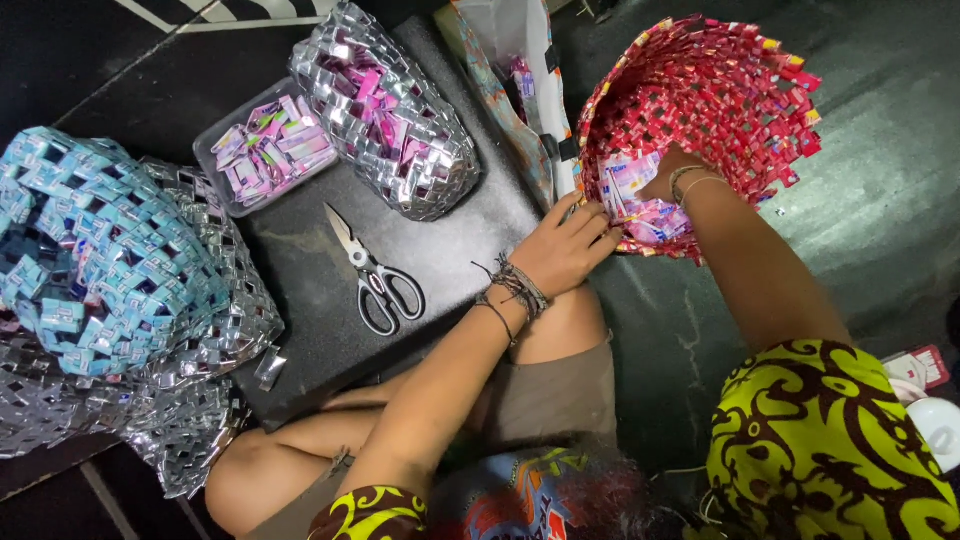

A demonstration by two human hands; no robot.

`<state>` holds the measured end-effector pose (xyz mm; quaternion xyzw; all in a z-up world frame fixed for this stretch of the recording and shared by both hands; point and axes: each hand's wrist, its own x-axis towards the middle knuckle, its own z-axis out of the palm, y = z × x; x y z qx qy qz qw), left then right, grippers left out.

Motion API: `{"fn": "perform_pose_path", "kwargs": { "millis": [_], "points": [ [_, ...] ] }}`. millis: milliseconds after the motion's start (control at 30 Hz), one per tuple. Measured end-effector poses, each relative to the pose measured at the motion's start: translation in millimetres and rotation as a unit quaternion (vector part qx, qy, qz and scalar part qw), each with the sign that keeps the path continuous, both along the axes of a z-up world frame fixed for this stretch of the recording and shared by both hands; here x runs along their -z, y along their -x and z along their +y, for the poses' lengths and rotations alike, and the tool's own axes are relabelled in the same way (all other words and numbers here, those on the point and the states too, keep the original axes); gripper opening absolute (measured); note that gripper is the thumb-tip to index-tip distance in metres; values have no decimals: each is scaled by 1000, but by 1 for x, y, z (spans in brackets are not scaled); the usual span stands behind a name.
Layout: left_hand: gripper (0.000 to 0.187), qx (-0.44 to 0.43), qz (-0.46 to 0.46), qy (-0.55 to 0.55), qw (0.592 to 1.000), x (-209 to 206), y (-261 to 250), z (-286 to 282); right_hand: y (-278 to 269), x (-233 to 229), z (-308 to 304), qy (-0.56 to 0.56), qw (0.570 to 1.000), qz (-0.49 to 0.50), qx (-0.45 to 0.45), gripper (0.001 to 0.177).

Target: Sorting small detergent or shampoo packets into different woven baskets based on their type/color.

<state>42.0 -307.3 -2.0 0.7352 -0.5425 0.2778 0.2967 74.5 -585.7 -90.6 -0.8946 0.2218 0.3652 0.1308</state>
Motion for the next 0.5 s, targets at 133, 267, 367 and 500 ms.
{"fn": "perform_pose_path", "kwargs": {
  "millis": [133, 267, 367, 500],
  "points": [
    [22, -1, -4, -1, 1000, -2, -1, 0, 2, -33, 13, -42, 999, 11, -6, 88],
    [23, -4, -1, 1, 1000, -6, 0, 0, -2, -13, 1, -83, 996, -21, 21, 79],
    [24, -2, 2, -1, 1000, -5, 0, 2, -4, -26, 4, -99, 994, -37, 2, 68],
    [20, 2, 11, -4, 1000, -5, 1, 3, -3, -43, -6, -133, 974, -170, 64, 62]
  ]
}}
